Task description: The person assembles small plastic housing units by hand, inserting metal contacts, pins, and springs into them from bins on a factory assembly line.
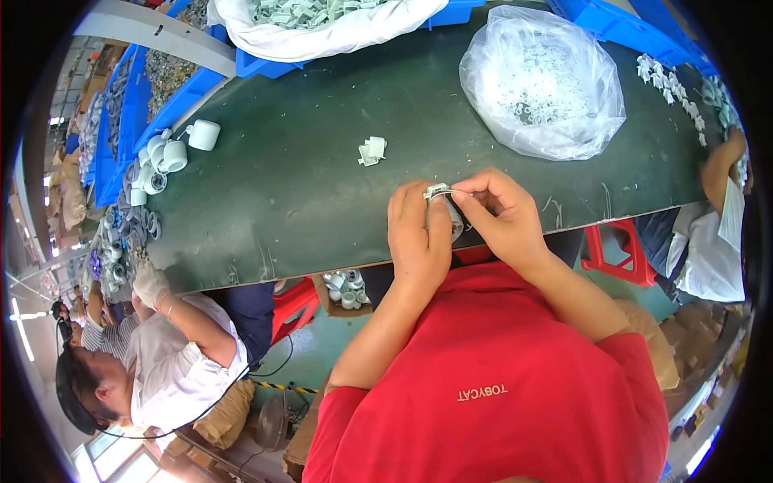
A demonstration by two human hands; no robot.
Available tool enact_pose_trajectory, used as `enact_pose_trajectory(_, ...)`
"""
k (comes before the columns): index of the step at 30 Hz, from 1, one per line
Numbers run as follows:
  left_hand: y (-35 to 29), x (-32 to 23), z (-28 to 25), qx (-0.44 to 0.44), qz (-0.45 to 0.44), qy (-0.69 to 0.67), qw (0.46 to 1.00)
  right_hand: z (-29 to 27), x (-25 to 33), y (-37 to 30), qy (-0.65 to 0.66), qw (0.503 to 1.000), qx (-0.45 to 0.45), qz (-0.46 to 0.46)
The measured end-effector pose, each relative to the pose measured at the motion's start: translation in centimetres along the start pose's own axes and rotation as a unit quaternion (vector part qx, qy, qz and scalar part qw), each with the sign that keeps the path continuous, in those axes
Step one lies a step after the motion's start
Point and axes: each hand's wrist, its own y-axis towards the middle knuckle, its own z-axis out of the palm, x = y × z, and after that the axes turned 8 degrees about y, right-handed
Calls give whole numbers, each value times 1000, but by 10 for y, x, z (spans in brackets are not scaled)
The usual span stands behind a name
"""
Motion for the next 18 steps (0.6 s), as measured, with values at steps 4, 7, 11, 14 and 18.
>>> enact_pose_trajectory(4,-1,0,-3,17,15,-5,1000,0,1,3,98,990,7,102)
enact_pose_trajectory(7,-4,3,-6,23,28,-11,999,-5,4,4,74,988,45,132)
enact_pose_trajectory(11,-5,3,-9,26,32,-21,999,-8,13,4,17,986,86,140)
enact_pose_trajectory(14,-3,3,-10,35,59,-5,998,-4,22,10,123,957,58,256)
enact_pose_trajectory(18,0,2,-15,43,91,26,995,-7,24,12,128,949,68,280)
